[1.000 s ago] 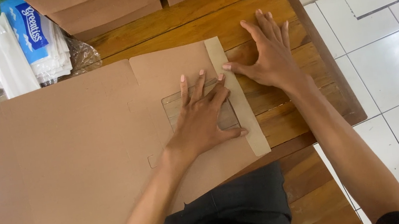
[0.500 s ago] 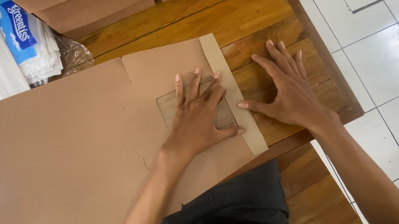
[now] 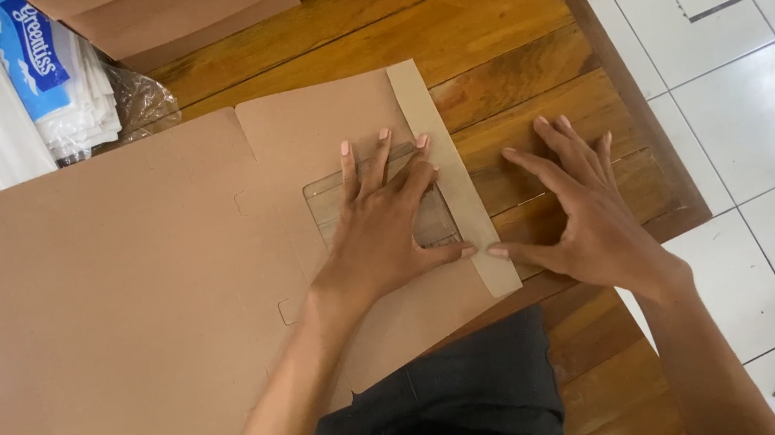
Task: Assembling cardboard boxes by folding flat sheets and tucking in flaps.
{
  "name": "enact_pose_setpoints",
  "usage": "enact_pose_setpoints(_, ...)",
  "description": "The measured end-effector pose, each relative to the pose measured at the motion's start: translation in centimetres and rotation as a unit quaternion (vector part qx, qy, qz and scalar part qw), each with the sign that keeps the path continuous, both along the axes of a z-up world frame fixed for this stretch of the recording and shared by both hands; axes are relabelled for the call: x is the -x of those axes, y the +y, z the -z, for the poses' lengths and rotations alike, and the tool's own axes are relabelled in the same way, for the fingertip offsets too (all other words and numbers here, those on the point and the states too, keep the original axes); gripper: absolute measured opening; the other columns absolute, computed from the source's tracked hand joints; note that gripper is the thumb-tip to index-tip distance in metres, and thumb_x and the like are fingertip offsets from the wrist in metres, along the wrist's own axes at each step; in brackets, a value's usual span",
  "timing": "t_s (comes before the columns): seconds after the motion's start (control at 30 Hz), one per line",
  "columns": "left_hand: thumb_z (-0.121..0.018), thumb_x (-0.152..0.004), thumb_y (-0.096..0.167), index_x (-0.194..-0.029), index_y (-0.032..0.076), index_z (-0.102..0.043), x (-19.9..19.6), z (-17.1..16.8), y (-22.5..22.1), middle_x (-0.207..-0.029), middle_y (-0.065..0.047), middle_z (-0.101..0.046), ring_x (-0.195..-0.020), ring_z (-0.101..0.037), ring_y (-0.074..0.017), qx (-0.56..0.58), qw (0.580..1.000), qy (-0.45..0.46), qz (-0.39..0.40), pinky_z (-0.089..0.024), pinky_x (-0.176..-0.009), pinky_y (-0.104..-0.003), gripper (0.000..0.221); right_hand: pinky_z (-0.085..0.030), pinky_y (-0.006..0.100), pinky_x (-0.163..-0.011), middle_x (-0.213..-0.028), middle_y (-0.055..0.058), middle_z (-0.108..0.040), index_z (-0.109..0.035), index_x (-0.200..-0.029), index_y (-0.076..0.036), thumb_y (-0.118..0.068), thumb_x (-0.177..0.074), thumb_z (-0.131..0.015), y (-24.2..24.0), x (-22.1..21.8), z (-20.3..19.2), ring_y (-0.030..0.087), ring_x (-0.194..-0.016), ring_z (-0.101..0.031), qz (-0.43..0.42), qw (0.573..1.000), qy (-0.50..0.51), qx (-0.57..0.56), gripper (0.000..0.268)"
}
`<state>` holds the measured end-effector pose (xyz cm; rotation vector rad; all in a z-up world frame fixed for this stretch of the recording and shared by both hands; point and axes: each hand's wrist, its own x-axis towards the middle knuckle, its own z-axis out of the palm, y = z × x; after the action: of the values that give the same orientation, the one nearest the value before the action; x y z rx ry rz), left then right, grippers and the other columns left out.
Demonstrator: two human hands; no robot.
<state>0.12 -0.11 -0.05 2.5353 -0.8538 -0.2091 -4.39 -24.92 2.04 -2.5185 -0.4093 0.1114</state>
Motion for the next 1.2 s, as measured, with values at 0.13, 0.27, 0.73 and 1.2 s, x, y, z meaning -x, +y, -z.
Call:
enact_pose_setpoints(0.13,-0.057,-0.081,0.079,-0.160,0.002,-0.016,0.0,-0.7,0.0,-0.139,-0.008,-0.065,-0.157,-0.002,-0.0389,0.009,1.000,0.013,-0.007,0.012,-0.121,-0.063,0.118,0.009,0.061,-0.122,-0.170,0.020,-0.010,-0.047,-0.151,-0.021,-0.056,-0.078,-0.076,0.7,-3.0,-0.5,0.035,-0.158,0.002,-0.026,1.000,0.016,0.004,0.086)
enact_pose_setpoints(0.27,-0.062,-0.080,0.075,-0.160,0.004,-0.016,0.1,-0.7,0.0,-0.144,-0.008,-0.060,-0.157,0.002,-0.0371,0.009,0.999,0.035,-0.008,0.015,-0.121,-0.062,0.116,0.007,0.064,-0.120,-0.169,0.020,-0.012,-0.048,-0.149,-0.019,-0.065,-0.082,-0.066,1.5,-6.5,0.2,0.037,-0.157,-0.001,-0.009,0.999,0.028,0.028,0.083)
enact_pose_setpoints(0.73,-0.069,-0.079,0.073,-0.158,0.001,-0.022,0.1,0.3,0.0,-0.152,-0.010,-0.052,-0.156,-0.002,-0.0407,0.009,1.000,0.004,-0.009,0.012,-0.121,-0.064,0.117,-0.021,0.072,-0.112,-0.137,0.021,-0.044,-0.057,-0.123,-0.013,-0.064,-0.095,-0.067,4.5,-14.4,4.4,0.043,-0.134,-0.040,0.087,0.984,-0.150,0.046,0.059)
enact_pose_setpoints(1.2,-0.084,-0.067,0.052,-0.140,0.010,-0.052,0.1,-3.1,-0.4,-0.155,-0.012,-0.052,-0.154,-0.015,-0.0486,0.020,0.996,0.075,-0.047,0.007,-0.121,-0.071,0.090,-0.005,0.052,-0.128,-0.167,0.017,-0.027,-0.050,-0.151,-0.022,-0.050,-0.077,-0.084,3.3,-6.9,-0.6,0.034,-0.157,-0.015,0.069,0.997,0.022,0.032,0.086)
